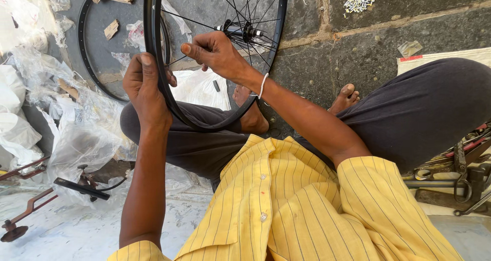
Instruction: The person sits on the ground assembling a bicycle wheel by inserting spokes into the hub and rim, then securing them with nipples. The person handles the wheel, spokes, and nipples by hand to complete the assembly.
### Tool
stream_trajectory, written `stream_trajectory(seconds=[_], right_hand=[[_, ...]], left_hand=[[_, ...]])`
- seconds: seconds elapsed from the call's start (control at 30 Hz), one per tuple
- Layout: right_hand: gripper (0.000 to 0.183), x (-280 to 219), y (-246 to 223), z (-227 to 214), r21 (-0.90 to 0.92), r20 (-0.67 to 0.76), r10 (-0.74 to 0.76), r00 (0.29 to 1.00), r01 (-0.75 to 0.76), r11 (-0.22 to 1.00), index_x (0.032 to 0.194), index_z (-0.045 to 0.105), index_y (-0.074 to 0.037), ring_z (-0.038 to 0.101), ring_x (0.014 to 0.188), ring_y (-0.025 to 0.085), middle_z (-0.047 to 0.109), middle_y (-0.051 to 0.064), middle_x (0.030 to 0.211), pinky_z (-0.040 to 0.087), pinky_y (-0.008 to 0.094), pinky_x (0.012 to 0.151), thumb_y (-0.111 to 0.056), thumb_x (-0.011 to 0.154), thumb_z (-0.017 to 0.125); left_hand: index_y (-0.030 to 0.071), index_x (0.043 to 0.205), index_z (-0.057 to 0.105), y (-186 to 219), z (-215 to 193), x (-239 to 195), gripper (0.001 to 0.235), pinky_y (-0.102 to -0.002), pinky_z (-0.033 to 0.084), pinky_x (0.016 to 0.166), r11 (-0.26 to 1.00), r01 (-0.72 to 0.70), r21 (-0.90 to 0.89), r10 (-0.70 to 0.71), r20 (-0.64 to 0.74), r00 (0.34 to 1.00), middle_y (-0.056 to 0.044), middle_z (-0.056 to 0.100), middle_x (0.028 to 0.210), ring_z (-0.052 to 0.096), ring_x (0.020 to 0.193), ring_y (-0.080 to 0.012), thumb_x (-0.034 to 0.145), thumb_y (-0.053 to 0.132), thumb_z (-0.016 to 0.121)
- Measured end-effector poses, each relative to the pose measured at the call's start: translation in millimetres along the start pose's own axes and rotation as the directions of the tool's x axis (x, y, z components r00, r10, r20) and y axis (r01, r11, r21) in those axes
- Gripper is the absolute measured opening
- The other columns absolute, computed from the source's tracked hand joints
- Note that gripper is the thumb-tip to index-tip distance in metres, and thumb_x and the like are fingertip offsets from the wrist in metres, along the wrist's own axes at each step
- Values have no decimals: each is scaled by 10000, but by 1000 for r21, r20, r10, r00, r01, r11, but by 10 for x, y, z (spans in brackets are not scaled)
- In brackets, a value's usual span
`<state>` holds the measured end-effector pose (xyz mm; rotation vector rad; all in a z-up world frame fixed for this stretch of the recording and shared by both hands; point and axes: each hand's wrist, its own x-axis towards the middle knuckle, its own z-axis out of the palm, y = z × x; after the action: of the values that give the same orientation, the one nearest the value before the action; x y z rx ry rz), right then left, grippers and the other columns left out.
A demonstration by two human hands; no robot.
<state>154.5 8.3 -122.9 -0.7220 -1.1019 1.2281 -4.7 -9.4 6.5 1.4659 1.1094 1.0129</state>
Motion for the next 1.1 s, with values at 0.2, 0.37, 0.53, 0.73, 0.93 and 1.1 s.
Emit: stream_trajectory(seconds=[0.2, 0.37, 0.53, 0.73, 0.93, 1.1], right_hand=[[623, 10, 9, -14, 17, -15, -6, 1000, 6, 1000, 667, 604, -123, 568, 519, 49, 520, -44, 556, 513, 218, 476, -686, 934, 594], [615, 15, 21, -12, 12, -3, 2, 1000, -2, 1000, 669, 611, -122, 559, 512, 51, 519, -37, 548, 492, 215, 465, -679, 929, 597], [617, -14, 4, -38, 19, 12, -12, 1000, 12, 1000, 676, 624, -116, 563, 533, 53, 520, -34, 560, 507, 213, 492, -671, 945, 602], [588, -6, -106, -48, 35, 46, -45, 998, 43, 998, 729, 635, -98, 565, 547, 54, 540, -24, 605, 522, 222, 492, -628, 982, 605], [533, -203, 251, -93, -338, -586, -177, 791, -40, 940, 905, 649, -143, 421, 476, 43, 478, -59, 603, 316, 240, 386, -585, 1053, 391], [194, -281, 1320, -1835, -417, -882, -182, 435, -537, 734, 953, 638, -123, 576, 611, 90, 629, -12, 754, 466, 268, 529, -271, 1030, 539]], left_hand=[[65, 988, 577, -15, 23, 17, 331, -276, 478, 650, 1000, -5, -9, 5, 0, 1000, -40, 574, 783, 561, 679, -116, 1115, 370, 603], [66, 982, 561, -39, 15, 0, 332, -280, 481, 653, 999, -37, 7, 37, 8, 999, -44, 566, 778, 558, 675, -119, 1124, 362, 605], [57, 973, 569, -14, 41, -18, 346, -277, 488, 657, 999, -34, 6, 34, 5, 999, -36, 565, 784, 556, 676, -115, 1127, 366, 597], [20, 1082, 627, 96, 77, 1, 466, -283, 485, 661, 995, 14, 97, -29, 159, 987, -52, 592, 883, 589, 745, -126, 1131, 460, 481], [-19, 1101, 579, 74, 94, 62, 555, -317, 494, 783, 962, -156, 224, 84, 298, 951, -99, 621, 934, 592, 802, -141, 1186, 499, 401], [-32, 1048, 597, 96, -12, 41, 613, -304, 459, 754, 951, -123, 284, 36, 294, 955, -103, 623, 893, 579, 825, -153, 1162, 529, 376]])
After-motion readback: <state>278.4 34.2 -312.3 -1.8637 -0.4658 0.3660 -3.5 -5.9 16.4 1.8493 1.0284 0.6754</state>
